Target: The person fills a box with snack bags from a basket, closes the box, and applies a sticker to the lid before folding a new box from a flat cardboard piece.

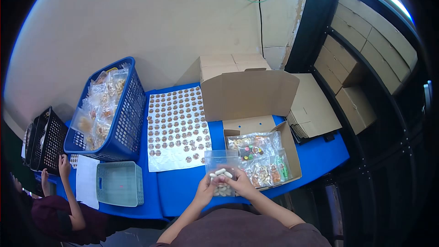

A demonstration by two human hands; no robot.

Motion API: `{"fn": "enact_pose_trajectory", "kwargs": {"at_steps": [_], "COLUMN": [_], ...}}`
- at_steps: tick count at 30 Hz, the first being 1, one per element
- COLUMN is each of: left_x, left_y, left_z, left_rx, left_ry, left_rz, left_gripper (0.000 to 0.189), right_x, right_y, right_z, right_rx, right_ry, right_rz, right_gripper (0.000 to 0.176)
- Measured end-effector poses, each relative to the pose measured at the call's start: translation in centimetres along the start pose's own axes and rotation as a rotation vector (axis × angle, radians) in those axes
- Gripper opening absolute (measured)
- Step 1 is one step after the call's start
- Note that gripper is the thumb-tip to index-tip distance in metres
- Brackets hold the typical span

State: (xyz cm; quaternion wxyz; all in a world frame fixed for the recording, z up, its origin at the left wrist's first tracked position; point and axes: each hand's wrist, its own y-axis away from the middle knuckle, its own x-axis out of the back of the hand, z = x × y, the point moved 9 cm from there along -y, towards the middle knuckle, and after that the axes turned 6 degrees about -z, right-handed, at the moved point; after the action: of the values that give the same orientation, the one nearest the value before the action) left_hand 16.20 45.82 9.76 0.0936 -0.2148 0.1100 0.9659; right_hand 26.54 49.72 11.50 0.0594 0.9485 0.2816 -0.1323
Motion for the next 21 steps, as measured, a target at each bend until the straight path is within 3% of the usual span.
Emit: {"fn": "enact_pose_trajectory", "kwargs": {"at_steps": [2, 4, 7, 9, 11, 13, 18, 21], "left_x": [-0.3, -1.7, -2.8, -3.4, -3.7, -1.9, 4.6, 4.8], "left_y": [-0.1, -0.3, -0.6, -0.4, 0.1, 0.1, 0.6, 0.8], "left_z": [0.1, 0.7, 0.3, 1.8, 2.5, 2.3, 4.5, 4.5], "left_rx": [-0.022, -0.103, -0.134, -0.206, -0.060, -0.046, -0.237, -0.288], "left_ry": [-0.158, -0.322, -0.113, -0.222, -0.294, -0.335, -0.144, -0.013], "left_rz": [-0.006, -0.106, -0.217, -0.260, -0.287, -0.275, 0.135, 0.150], "left_gripper": [0.039, 0.043, 0.051, 0.052, 0.053, 0.053, 0.052, 0.052], "right_x": [0.6, 1.0, 2.2, 7.0, 13.1, 17.4, 25.8, 27.6], "right_y": [-0.1, -0.2, -0.7, 0.0, 0.6, 3.0, 7.9, 9.4], "right_z": [0.0, -0.3, -1.0, -0.8, -1.4, -5.7, -6.8, -5.5], "right_rx": [-0.052, -0.039, 0.008, 0.058, 0.165, 0.355, 0.257, 0.148], "right_ry": [0.061, 0.046, -0.009, -0.151, -0.025, 0.488, 0.684, 0.840], "right_rz": [0.043, 0.067, 0.120, 0.465, 0.635, 0.837, 1.065, 1.089], "right_gripper": [0.025, 0.025, 0.026, 0.026, 0.025, 0.027, 0.022, 0.020]}}
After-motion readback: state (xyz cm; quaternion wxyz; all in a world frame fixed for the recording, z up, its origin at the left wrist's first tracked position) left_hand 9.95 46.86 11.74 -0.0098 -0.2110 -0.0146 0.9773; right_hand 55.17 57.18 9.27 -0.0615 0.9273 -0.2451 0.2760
